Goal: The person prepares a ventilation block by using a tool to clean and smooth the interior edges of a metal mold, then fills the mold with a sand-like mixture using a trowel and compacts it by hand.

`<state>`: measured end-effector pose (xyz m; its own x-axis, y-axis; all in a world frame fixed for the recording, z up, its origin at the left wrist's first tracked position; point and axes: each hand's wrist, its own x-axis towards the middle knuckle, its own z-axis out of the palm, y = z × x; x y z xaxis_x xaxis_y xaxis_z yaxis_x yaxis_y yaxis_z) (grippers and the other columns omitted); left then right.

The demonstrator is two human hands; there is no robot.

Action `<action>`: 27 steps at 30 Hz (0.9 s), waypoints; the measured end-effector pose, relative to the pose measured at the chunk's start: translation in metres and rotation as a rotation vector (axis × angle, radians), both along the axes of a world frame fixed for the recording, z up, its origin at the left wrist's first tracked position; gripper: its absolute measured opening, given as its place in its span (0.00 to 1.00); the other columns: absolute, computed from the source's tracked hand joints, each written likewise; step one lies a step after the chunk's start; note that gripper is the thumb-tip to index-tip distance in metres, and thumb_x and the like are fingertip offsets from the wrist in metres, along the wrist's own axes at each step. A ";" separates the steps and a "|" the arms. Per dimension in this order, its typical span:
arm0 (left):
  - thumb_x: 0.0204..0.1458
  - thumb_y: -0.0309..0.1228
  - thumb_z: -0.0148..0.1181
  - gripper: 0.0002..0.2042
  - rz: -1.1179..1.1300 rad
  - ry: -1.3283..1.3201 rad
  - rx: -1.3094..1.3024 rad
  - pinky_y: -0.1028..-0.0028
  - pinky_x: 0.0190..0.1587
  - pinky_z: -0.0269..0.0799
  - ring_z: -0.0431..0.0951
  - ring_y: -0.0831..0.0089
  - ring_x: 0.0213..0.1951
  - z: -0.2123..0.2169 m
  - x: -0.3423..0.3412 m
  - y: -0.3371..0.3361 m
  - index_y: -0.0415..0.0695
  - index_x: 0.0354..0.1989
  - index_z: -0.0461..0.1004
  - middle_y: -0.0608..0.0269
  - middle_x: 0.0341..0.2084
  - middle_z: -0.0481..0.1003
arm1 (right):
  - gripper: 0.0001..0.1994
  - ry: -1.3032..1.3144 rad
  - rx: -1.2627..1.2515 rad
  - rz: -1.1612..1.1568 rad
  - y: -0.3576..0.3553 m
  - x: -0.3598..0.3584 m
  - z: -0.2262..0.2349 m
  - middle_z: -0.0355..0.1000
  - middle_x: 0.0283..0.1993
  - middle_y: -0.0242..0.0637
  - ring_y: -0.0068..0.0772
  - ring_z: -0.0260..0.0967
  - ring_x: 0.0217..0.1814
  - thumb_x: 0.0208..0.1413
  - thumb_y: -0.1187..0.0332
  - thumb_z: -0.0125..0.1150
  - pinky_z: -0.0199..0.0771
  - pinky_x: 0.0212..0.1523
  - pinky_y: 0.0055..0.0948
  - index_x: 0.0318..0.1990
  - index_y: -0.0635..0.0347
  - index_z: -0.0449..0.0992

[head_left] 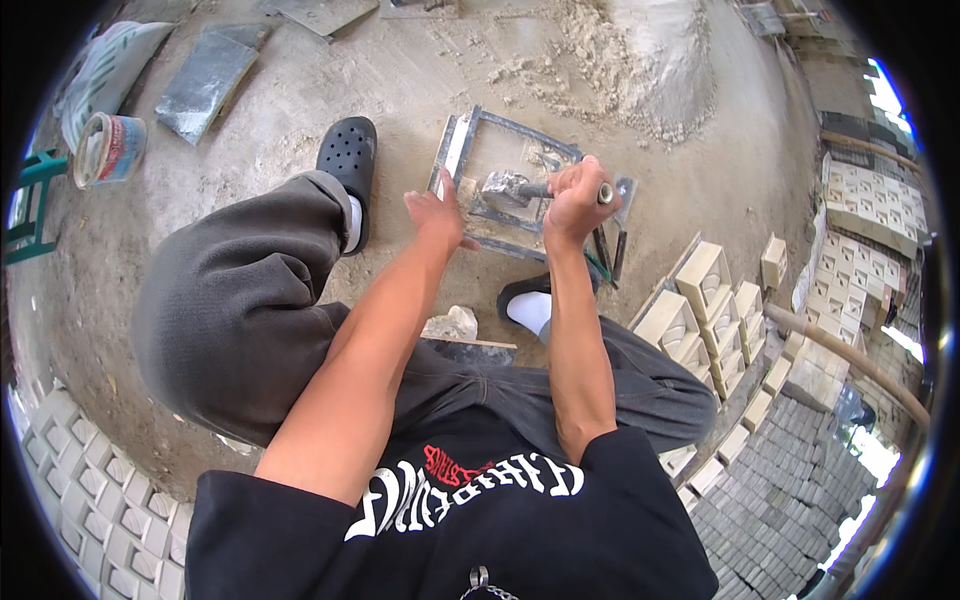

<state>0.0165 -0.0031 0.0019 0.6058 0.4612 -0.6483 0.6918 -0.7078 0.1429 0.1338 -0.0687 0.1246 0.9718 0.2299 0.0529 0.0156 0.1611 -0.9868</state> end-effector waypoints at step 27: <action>0.20 0.71 0.71 0.79 -0.028 0.047 -0.076 0.54 0.64 0.55 0.70 0.46 0.59 0.006 -0.003 -0.005 0.36 0.73 0.26 0.37 0.54 0.71 | 0.19 -0.212 -0.089 0.193 -0.022 -0.015 -0.007 0.56 0.12 0.26 0.16 0.51 0.14 0.58 0.71 0.49 0.46 0.16 0.25 0.14 0.61 0.57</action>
<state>0.0132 -0.0080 0.0078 0.5858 0.3931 -0.7088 0.6794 -0.7150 0.1650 0.1187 -0.0904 0.1179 0.8792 0.4219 0.2212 0.2002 0.0940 -0.9752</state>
